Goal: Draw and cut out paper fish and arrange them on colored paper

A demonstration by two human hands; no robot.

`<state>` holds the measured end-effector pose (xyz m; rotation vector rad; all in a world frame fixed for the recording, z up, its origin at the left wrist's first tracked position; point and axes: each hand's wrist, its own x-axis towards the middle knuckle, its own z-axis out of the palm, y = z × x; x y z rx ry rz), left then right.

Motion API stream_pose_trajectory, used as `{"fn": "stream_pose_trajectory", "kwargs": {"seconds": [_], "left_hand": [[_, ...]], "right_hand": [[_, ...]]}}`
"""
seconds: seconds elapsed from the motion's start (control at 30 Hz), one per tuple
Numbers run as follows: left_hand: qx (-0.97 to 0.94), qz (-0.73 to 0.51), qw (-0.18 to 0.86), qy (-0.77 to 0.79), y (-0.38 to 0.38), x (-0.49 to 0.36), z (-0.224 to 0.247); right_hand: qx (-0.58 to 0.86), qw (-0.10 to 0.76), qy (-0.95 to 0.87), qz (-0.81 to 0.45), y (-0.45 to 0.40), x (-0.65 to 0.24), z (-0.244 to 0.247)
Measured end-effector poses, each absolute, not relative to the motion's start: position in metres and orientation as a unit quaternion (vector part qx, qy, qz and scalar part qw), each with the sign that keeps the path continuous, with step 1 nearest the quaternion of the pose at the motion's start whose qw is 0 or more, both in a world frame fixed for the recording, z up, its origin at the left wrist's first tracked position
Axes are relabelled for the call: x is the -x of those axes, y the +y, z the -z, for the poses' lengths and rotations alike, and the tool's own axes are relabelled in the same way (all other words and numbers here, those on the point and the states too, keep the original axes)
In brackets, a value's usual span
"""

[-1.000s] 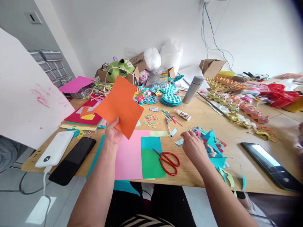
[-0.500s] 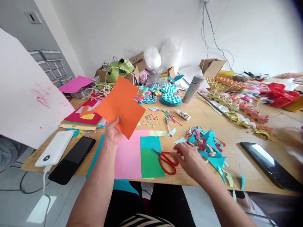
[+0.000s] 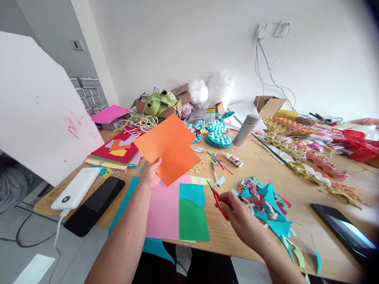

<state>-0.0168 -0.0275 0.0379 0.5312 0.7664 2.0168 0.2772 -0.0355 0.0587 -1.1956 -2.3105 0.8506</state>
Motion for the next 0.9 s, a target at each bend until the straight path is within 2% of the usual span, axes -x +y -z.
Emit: {"fn": "stream_pose_trajectory", "kwargs": {"seconds": [0.1,0.27,0.53,0.73,0.9], "left_hand": [[-0.211,-0.809,0.444,0.321,-0.026,0.019,-0.034],[-0.218,-0.8,0.461,0.315,-0.029,0.025,-0.037],[-0.206,-0.807,0.471,0.291,-0.033,0.029,-0.043],[-0.204,-0.802,0.479,0.293,-0.032,0.029,-0.043],[-0.208,-0.793,0.491,0.296,-0.033,0.026,-0.043]], "right_hand": [[0.373,0.268,-0.797,-0.393,-0.014,-0.257,-0.086],[0.31,0.292,-0.799,-0.424,0.022,-0.21,-0.097],[0.318,0.204,-0.835,-0.399,0.042,-0.199,-0.047],[0.313,0.184,-0.856,-0.367,0.044,-0.202,-0.047],[0.314,0.177,-0.848,-0.389,0.042,-0.202,-0.047]]}}
